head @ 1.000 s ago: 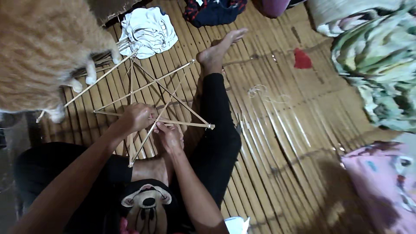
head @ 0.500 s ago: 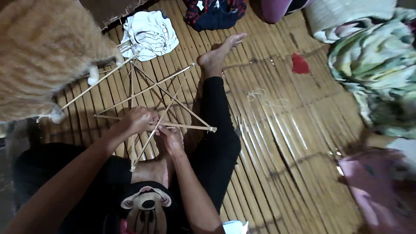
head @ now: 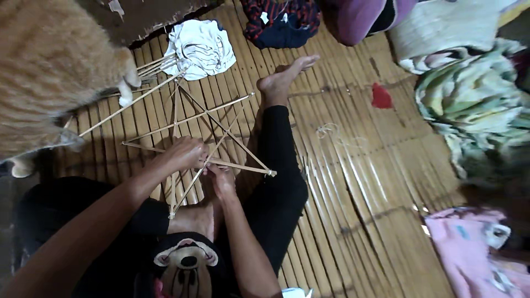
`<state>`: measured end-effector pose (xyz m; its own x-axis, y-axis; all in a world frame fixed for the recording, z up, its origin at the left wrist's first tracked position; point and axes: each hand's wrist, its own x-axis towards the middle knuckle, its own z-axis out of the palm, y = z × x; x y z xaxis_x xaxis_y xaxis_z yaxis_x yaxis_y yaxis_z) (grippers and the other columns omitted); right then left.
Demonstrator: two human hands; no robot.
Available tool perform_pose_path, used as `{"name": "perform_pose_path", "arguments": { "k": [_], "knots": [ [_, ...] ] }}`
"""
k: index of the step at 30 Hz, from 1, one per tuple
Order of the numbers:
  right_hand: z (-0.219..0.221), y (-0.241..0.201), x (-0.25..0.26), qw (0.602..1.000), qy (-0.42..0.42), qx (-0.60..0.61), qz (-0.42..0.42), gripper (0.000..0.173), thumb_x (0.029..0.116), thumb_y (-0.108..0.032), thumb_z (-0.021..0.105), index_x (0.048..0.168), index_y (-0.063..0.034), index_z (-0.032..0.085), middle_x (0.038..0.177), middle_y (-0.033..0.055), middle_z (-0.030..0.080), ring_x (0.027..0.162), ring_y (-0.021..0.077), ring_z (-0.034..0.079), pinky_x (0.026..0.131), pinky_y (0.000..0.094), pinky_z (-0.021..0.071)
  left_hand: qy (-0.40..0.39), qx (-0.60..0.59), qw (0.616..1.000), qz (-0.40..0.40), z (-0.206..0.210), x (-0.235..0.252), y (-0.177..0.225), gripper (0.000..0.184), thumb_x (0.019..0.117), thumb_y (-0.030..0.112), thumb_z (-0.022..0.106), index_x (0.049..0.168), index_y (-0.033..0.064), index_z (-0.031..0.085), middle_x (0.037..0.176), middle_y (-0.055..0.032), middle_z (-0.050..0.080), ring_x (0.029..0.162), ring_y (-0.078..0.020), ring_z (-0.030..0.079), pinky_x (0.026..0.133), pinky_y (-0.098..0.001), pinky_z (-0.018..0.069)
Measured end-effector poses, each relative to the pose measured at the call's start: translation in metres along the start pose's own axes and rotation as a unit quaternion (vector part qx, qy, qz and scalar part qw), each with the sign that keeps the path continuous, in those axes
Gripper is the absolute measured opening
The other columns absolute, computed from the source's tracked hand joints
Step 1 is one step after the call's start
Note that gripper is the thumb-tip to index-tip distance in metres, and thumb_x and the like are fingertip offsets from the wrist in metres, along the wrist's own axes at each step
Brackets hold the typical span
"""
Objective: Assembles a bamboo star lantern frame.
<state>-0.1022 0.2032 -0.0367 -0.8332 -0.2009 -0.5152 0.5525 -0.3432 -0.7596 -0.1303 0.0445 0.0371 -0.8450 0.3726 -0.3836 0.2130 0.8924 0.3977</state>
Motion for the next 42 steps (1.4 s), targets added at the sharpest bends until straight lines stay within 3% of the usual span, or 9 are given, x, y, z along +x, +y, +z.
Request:
{"name": "perform_pose_path", "arguments": {
  "k": [4,12,14,17,21,27,32,39,42],
  "knots": [
    [0.002,-0.001,0.001,1.0,0.024,-0.004,0.011,0.012,0.0946,0.013,0.058,0.099,0.0066,0.066,0.073,0.007,0.066,0.06,0.0112,0.063,0.064,0.0259,0.058,-0.021,-0.026,0.999,-0.012,-0.006,0.003,0.002,0.021,0.0944,0.023,0.074,0.097,0.0025,0.071,0.087,-0.016,0.069,0.088,-0.0363,0.068,0.081,-0.0565,0.0504],
    [0.003,0.002,0.002,0.997,0.042,-0.067,-0.001,0.006,0.0935,0.01,0.063,0.097,0.0061,0.067,0.075,0.0074,0.067,0.065,0.0107,0.063,0.068,0.0263,0.0576,-0.044,-0.037,0.998,-0.02,-0.007,0.009,-0.001,0.022,0.0917,0.021,0.078,0.098,0.0002,0.072,0.09,-0.0188,0.07,0.092,-0.0386,0.068,0.084,-0.0583,0.051],
    [0.002,0.001,-0.003,0.994,0.052,-0.091,-0.01,0.009,0.0924,0.008,0.066,0.101,0.0062,0.066,0.082,0.0096,0.067,0.072,0.0128,0.065,0.073,0.0288,0.0575,-0.039,-0.041,0.998,-0.012,-0.012,0.009,-0.002,0.021,0.093,0.021,0.076,0.097,0.0005,0.073,0.089,-0.0183,0.071,0.09,-0.0379,0.068,0.084,-0.0586,0.0505],
    [-0.002,-0.007,-0.02,0.985,0.067,-0.151,-0.051,0.023,0.0927,0.01,0.062,0.116,0.0083,0.06,0.097,0.0149,0.068,0.084,0.0163,0.068,0.08,0.0321,0.0592,-0.035,-0.044,0.998,-0.003,-0.018,0.01,-0.002,0.019,0.0946,0.02,0.074,0.101,0.0017,0.073,0.09,-0.0165,0.071,0.09,-0.0352,0.069,0.084,-0.0568,0.0513],
    [-0.013,-0.018,-0.035,0.957,0.094,-0.218,-0.168,0.013,0.0932,0.011,0.061,0.106,0.0108,0.064,0.092,0.012,0.071,0.081,0.0094,0.07,0.08,0.0255,0.06,-0.038,-0.047,0.998,-0.01,-0.018,0.015,-0.001,0.018,0.0939,0.02,0.075,0.099,0.0024,0.072,0.087,-0.0157,0.069,0.087,-0.035,0.068,0.08,-0.0569,0.0508],
    [-0.01,-0.01,-0.018,0.925,0.07,-0.237,-0.288,0.014,0.0919,0.007,0.065,0.104,0.0083,0.073,0.101,0.0153,0.073,0.09,0.0121,0.071,0.086,0.0265,0.0595,-0.028,-0.055,0.998,0.009,-0.017,0.02,0.0,0.017,0.0934,0.019,0.074,0.093,0.0019,0.072,0.08,-0.0142,0.068,0.08,-0.0333,0.066,0.076,-0.0561,0.0507],
    [-0.005,-0.005,-0.011,0.905,0.1,-0.23,-0.344,0.017,0.0897,0.007,0.067,0.107,0.0089,0.07,0.099,0.014,0.074,0.086,0.0125,0.073,0.083,0.0272,0.0611,-0.029,-0.071,0.997,0.018,-0.025,0.023,0.009,0.022,0.0938,0.02,0.075,0.092,-0.0014,0.071,0.082,-0.0161,0.067,0.082,-0.0334,0.066,0.078,-0.0544,0.0503],
    [-0.019,-0.008,-0.006,0.854,0.105,-0.266,-0.434,0.012,0.087,0.007,0.068,0.098,0.0086,0.073,0.094,0.0139,0.075,0.09,0.0134,0.075,0.085,0.0269,0.062,-0.045,-0.07,0.996,0.01,-0.038,0.025,0.03,0.022,0.0931,0.021,0.076,0.094,-0.0008,0.072,0.087,-0.0162,0.069,0.087,-0.0332,0.066,0.084,-0.0547,0.0496],
    [-0.024,-0.012,-0.008,0.85,0.102,-0.273,-0.439,0.013,0.086,0.007,0.069,0.098,0.0083,0.074,0.093,0.0127,0.077,0.086,0.0116,0.075,0.082,0.025,0.0617,-0.048,-0.067,0.997,0.003,-0.042,0.023,0.037,0.021,0.0931,0.018,0.076,0.095,-0.002,0.072,0.089,-0.0171,0.068,0.09,-0.0342,0.066,0.085,-0.0544,0.0507]
  ]
}}
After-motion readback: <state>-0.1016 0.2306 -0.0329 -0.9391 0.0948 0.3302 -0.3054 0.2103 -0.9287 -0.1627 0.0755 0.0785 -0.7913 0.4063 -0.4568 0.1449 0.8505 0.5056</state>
